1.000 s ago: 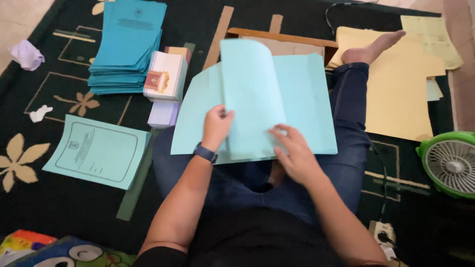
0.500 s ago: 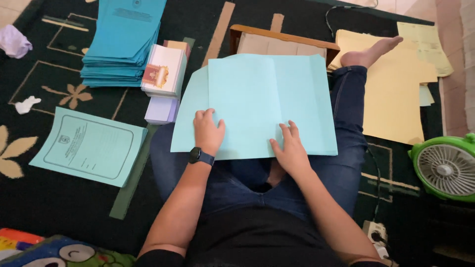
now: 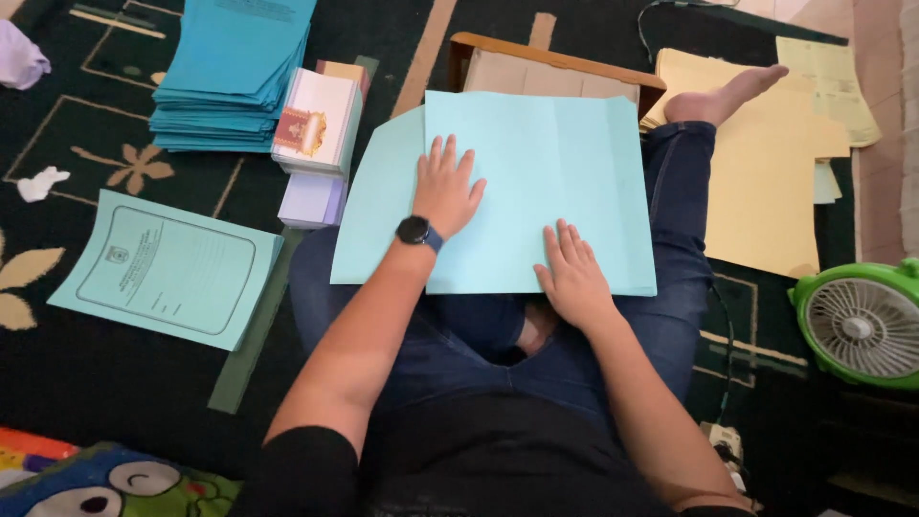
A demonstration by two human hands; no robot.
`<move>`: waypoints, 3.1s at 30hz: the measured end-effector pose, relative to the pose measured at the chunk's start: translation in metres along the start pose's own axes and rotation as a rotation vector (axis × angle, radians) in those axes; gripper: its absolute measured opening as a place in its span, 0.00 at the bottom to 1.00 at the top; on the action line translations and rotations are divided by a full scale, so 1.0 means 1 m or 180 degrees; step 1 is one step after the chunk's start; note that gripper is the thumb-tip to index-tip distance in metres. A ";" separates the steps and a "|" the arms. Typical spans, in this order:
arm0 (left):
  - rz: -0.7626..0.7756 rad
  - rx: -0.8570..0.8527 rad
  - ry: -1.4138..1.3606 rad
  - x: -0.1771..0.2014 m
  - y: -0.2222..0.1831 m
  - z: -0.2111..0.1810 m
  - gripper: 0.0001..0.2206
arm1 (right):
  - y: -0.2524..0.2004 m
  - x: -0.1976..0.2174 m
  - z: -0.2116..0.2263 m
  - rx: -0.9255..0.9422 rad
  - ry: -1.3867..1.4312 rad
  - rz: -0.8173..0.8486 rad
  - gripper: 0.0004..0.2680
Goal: The person sits on the floor and repeatedly folds light blue paper sheets in half by hand. They smooth the creases with their hands and place the folded sheets onto a stack on the floor to their left.
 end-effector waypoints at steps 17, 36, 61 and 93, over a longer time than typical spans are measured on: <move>0.0911 0.0686 -0.0101 -0.004 0.008 0.017 0.34 | 0.243 0.053 -0.060 -0.0182 -0.0464 -0.0225 0.29; 0.0871 0.1036 0.0277 -0.042 0.041 -0.011 0.34 | 0.139 0.015 -0.057 -0.0031 -0.0545 -0.0053 0.27; 0.0337 0.0977 -0.0302 -0.130 0.133 0.081 0.30 | 0.128 0.029 -0.039 -0.0156 -0.0388 -0.0108 0.25; 0.0578 -0.0926 0.0267 -0.026 -0.117 -0.056 0.23 | 0.002 0.011 -0.042 -0.0689 0.3731 0.0079 0.24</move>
Point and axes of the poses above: each hand's wrist, its own y-axis towards the middle knuckle, its own x-axis out of the back of the hand, z = x × y, the point moved 3 cm from there along y, towards the middle knuckle, and after that the axes turned 9 degrees about z, right-handed, at the moved point
